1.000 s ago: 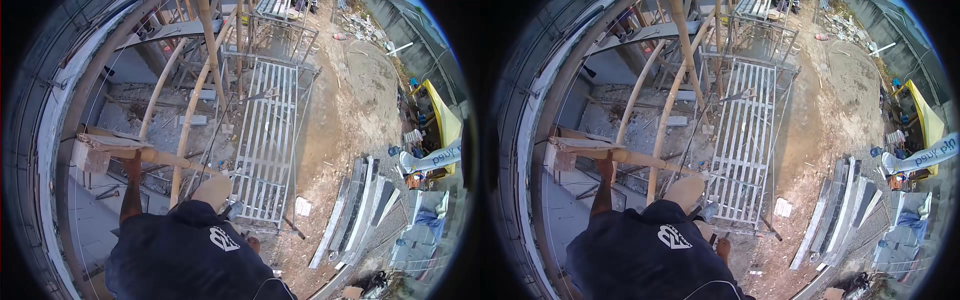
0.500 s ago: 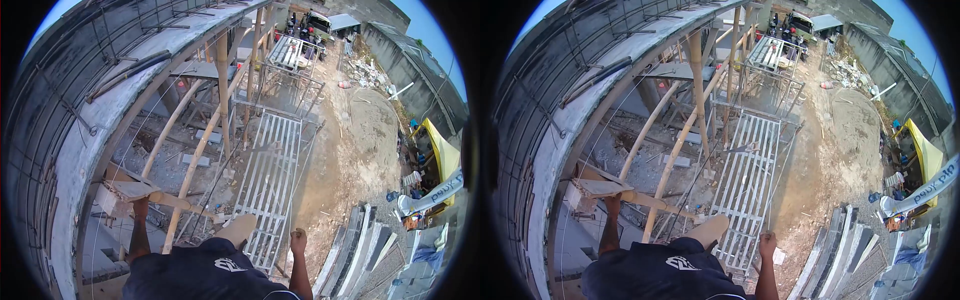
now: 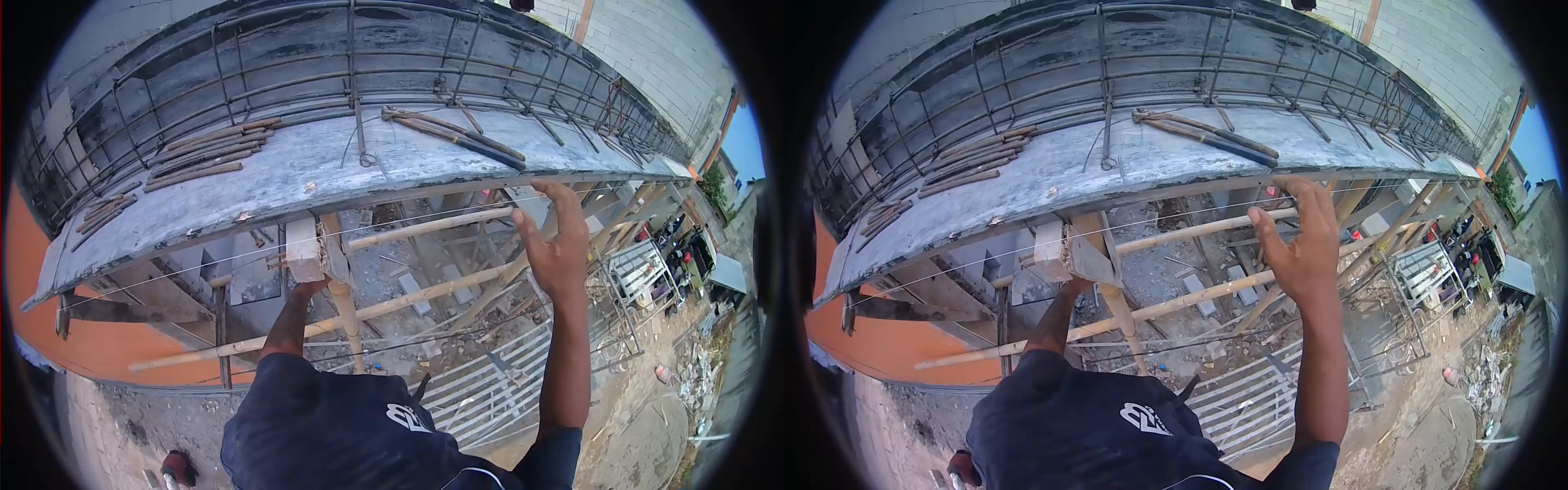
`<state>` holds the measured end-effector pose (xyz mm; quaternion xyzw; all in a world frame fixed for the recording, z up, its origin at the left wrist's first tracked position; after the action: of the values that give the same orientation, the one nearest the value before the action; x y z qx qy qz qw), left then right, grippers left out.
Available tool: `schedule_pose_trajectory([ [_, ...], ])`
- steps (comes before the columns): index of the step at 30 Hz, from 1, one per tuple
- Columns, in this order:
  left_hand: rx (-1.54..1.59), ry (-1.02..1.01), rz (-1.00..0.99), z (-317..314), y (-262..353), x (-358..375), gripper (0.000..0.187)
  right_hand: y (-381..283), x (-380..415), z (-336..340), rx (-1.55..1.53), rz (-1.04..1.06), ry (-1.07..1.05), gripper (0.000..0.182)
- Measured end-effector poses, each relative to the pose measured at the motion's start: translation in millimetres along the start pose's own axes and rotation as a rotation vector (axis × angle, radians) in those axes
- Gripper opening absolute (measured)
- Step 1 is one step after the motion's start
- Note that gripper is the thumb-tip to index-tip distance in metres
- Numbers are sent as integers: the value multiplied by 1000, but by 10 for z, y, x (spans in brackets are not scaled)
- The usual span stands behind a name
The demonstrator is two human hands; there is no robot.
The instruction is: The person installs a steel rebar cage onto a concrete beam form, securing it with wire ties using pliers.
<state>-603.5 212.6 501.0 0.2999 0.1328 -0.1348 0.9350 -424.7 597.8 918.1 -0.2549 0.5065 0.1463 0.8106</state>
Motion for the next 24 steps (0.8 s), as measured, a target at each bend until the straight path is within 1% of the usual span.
schedule_pose_trajectory([
  [2,61,17,59,41,87,28,30,59,-332,-235,28,-13,-77,32],
  [3,92,30,87,88,125,41,30,103,-472,-338,2,-10,-73,32],
  [5,169,55,144,171,175,78,30,230,-640,-601,166,39,-268,33],
  [6,213,69,178,212,188,110,29,278,-682,-695,206,65,-329,33],
  [7,262,96,220,285,197,162,29,296,-728,-760,191,78,-327,33],
  [9,411,210,374,444,158,407,29,387,-744,-864,208,98,-422,29],
  [10,521,334,489,547,117,628,29,437,-740,-887,189,142,-395,25],
  [11,613,559,583,646,133,933,28,466,-750,-877,201,133,-390,25],
  [12,467,909,614,767,251,1286,26,461,-743,-882,189,146,-396,24],
  [13,322,1215,650,933,505,1632,27,458,-737,-892,172,161,-404,24],
  [14,12,1466,783,1051,722,1978,27,490,-721,-925,171,202,-374,24],
  [15,-91,1717,856,1100,807,2269,26,496,-719,-942,170,192,-368,24],
  [17,-161,1953,935,1401,1431,2334,24,507,-732,-926,135,217,-370,23],
  [19,-43,1940,688,1696,1853,2029,22,560,-737,-948,123,227,-352,23],
  [21,112,1892,271,2004,2401,1531,22,567,-730,-970,85,247,-345,23],
  [23,153,1686,-206,2316,3088,946,21,589,-729,-970,56,208,-360,24],
  [24,96,1555,-292,2435,3426,676,22,597,-730,-961,54,190,-365,24],
])
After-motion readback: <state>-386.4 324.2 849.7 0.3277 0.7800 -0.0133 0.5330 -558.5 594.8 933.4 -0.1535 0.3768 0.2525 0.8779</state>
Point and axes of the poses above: each hand's wrist, its own x-axis away from the middle knuckle, its own z-axis out of the back of the hand, y = z × x, the point moved 4 cm from there along -x, towards the middle knuckle, and after that the axes turned 10 degrees about y, right-handed, at the moved point
